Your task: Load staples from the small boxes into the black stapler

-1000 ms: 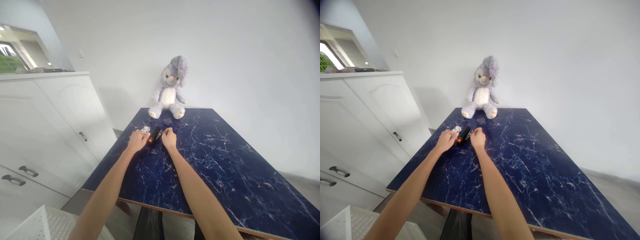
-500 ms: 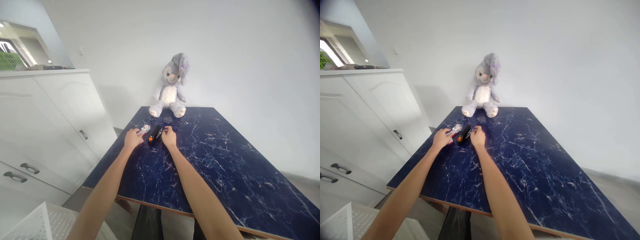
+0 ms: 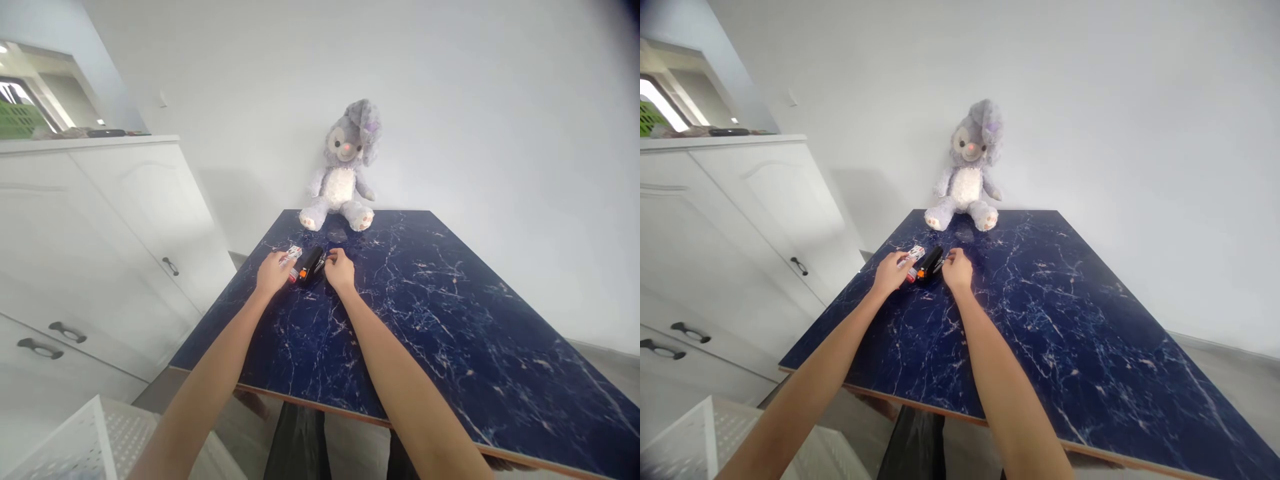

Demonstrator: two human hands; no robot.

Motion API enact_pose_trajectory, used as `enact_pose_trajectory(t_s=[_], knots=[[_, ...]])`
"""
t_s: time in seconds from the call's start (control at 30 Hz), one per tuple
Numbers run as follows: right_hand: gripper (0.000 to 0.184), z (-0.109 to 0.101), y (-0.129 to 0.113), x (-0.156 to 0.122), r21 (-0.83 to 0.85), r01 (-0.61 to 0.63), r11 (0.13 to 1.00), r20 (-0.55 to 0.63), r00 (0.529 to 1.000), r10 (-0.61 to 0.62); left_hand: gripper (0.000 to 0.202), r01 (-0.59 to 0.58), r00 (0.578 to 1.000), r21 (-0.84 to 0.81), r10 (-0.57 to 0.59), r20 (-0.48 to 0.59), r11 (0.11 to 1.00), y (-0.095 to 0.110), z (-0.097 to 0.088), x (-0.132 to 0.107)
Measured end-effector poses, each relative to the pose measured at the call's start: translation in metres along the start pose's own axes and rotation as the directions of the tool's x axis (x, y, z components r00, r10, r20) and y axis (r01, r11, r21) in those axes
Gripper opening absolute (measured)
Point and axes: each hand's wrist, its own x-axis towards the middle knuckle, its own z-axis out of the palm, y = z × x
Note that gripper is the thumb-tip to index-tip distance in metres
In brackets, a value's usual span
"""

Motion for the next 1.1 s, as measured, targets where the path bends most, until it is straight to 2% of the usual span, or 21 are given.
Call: enact_pose_trajectory(t_s=[0.17, 0.27, 0.37, 0.43, 0.53, 0.6, 0.77, 0.83, 0.97, 1.1], knots=[[0.028, 0.0, 0.002, 0.0, 0.124, 0.089, 0.988, -0.173, 0.983, -0.066, 0.029, 0.022, 1.0, 0.04, -0.021, -0.02, 0.999, -0.001, 0.0, -0.002], [0.026, 0.0, 0.002, 0.0, 0.186, 0.136, 0.973, -0.198, 0.975, -0.099, 0.034, -0.05, 0.999, -0.116, 0.05, 0.002, 0.992, -0.005, 0.003, 0.001], [0.026, -0.001, 0.003, 0.0, 0.221, 0.106, 0.97, -0.183, 0.981, -0.065, 0.046, -0.109, 0.988, -0.29, 0.135, 0.07, 0.951, -0.01, 0.007, 0.004], [0.026, -0.001, 0.003, 0.001, 0.238, 0.083, 0.968, -0.176, 0.984, -0.041, 0.046, -0.143, 0.982, -0.319, 0.174, 0.07, 0.937, -0.012, 0.011, 0.005], [0.025, -0.001, 0.004, 0.002, 0.25, 0.061, 0.966, -0.162, 0.987, -0.021, 0.038, -0.17, 0.985, -0.252, 0.17, -0.021, 0.953, -0.013, 0.014, 0.007], [0.024, -0.001, 0.005, 0.002, 0.247, 0.054, 0.967, -0.153, 0.988, -0.016, 0.036, -0.137, 0.989, -0.159, 0.125, -0.081, 0.978, -0.013, 0.013, 0.006], [0.025, 0.001, 0.007, 0.004, 0.22, 0.039, 0.975, -0.153, 0.988, -0.005, 0.038, 0.003, 0.998, -0.031, -0.005, -0.066, 1.0, -0.008, 0.008, 0.003], [0.025, 0.001, 0.007, 0.004, 0.214, 0.031, 0.976, -0.148, 0.989, 0.001, 0.039, -0.025, 1.0, -0.014, 0.025, -0.017, 1.0, -0.004, 0.006, 0.001], [0.024, 0.0, 0.007, 0.004, 0.207, 0.027, 0.978, -0.14, 0.99, 0.002, 0.026, -0.214, 0.972, 0.031, 0.21, 0.107, 0.976, 0.002, 0.004, 0.0], [0.023, -0.001, 0.005, 0.003, 0.207, 0.02, 0.978, -0.13, 0.991, 0.007, 0.025, -0.229, 0.969, 0.097, 0.217, 0.119, 0.969, -0.004, 0.002, 0.003]])
